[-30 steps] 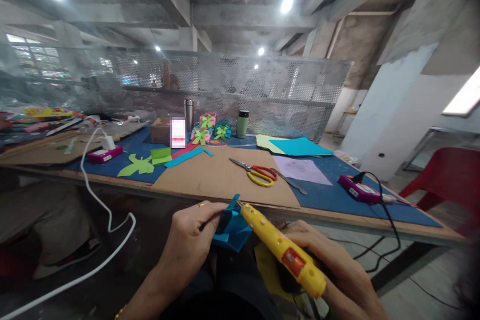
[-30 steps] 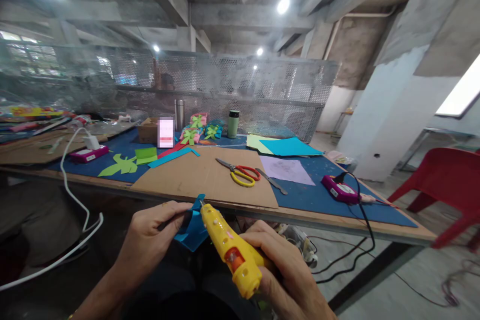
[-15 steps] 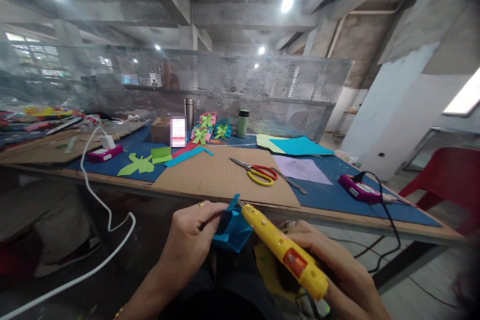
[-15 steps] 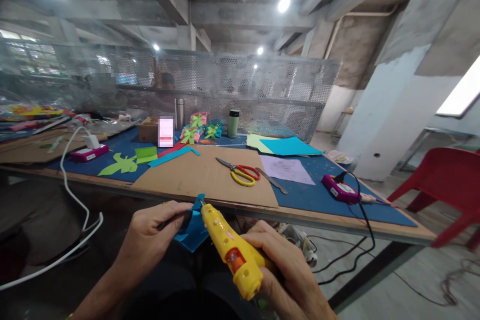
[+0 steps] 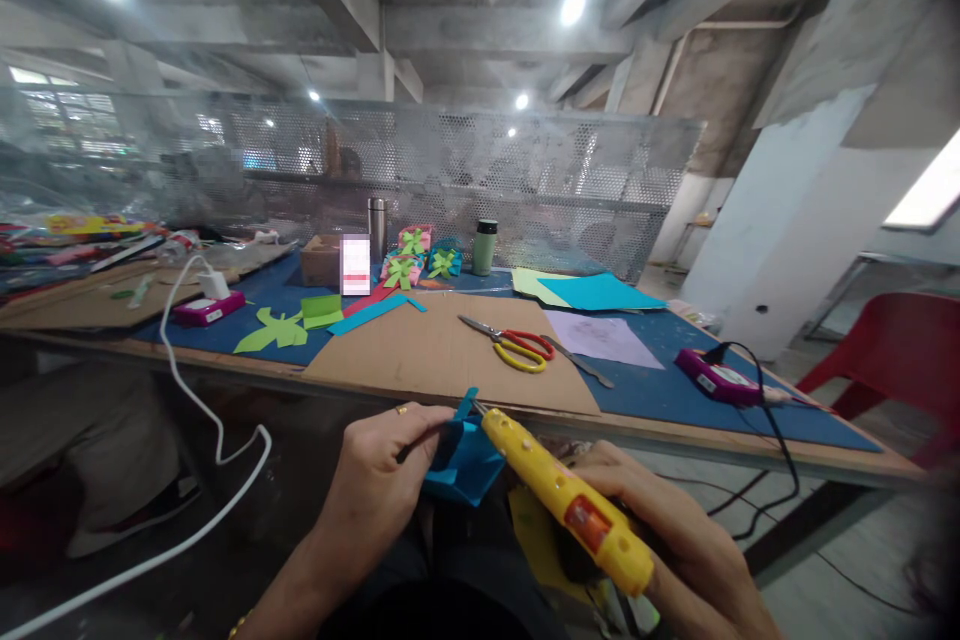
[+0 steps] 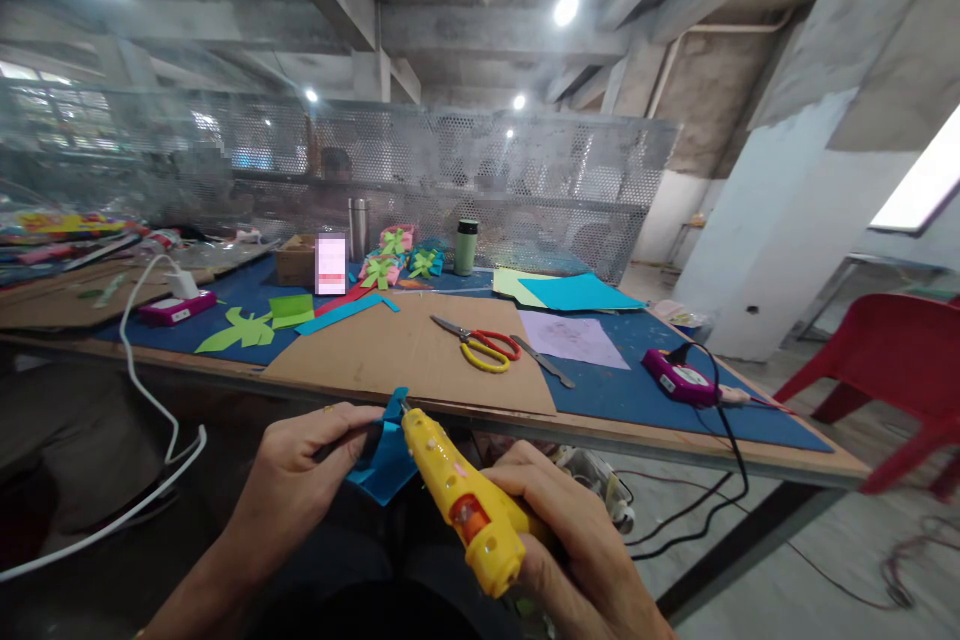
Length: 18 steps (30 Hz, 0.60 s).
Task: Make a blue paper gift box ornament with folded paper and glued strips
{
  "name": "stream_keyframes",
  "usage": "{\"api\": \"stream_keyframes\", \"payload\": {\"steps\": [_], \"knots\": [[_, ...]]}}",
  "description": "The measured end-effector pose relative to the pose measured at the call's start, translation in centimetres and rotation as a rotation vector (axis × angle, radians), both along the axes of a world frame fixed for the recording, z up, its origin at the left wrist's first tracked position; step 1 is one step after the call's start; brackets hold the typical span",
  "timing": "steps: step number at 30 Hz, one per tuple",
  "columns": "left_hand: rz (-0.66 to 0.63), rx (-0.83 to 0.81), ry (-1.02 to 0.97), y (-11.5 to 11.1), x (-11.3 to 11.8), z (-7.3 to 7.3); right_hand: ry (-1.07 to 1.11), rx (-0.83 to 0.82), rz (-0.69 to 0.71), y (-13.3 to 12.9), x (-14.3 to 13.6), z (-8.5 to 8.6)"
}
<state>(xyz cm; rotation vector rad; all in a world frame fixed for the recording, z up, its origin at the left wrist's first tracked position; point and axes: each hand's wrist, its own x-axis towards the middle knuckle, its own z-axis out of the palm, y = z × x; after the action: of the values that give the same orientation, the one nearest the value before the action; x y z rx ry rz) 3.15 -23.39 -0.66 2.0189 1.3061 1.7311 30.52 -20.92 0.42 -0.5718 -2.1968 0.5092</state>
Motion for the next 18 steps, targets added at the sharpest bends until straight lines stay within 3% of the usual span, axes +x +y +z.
{"api": "stream_keyframes", "payload": {"steps": [4, 8, 12, 15, 18], "knots": [[0.001, -0.049, -0.041, -0.1, -0.1, 0.2, 0.006, -0.003, 0.004, 0.0, 0.0, 0.2], [-0.009, -0.21, -0.15, 0.1, -0.2, 0.5, 0.046, 0.0, -0.035, 0.0, 0.5, 0.0], [-0.019, -0.306, -0.243, 0.6, -0.4, 0.4, 0.144, 0.036, -0.161, 0.8, 2.3, -0.4], [-0.063, -0.341, -0.289, 1.1, -0.6, 0.3, 0.211, 0.04, -0.334, 3.4, 4.5, 0.1], [-0.127, -0.402, -0.318, 1.5, -0.8, 0.4, 0.114, 0.067, -0.498, 8.2, 6.7, 1.2]]}}
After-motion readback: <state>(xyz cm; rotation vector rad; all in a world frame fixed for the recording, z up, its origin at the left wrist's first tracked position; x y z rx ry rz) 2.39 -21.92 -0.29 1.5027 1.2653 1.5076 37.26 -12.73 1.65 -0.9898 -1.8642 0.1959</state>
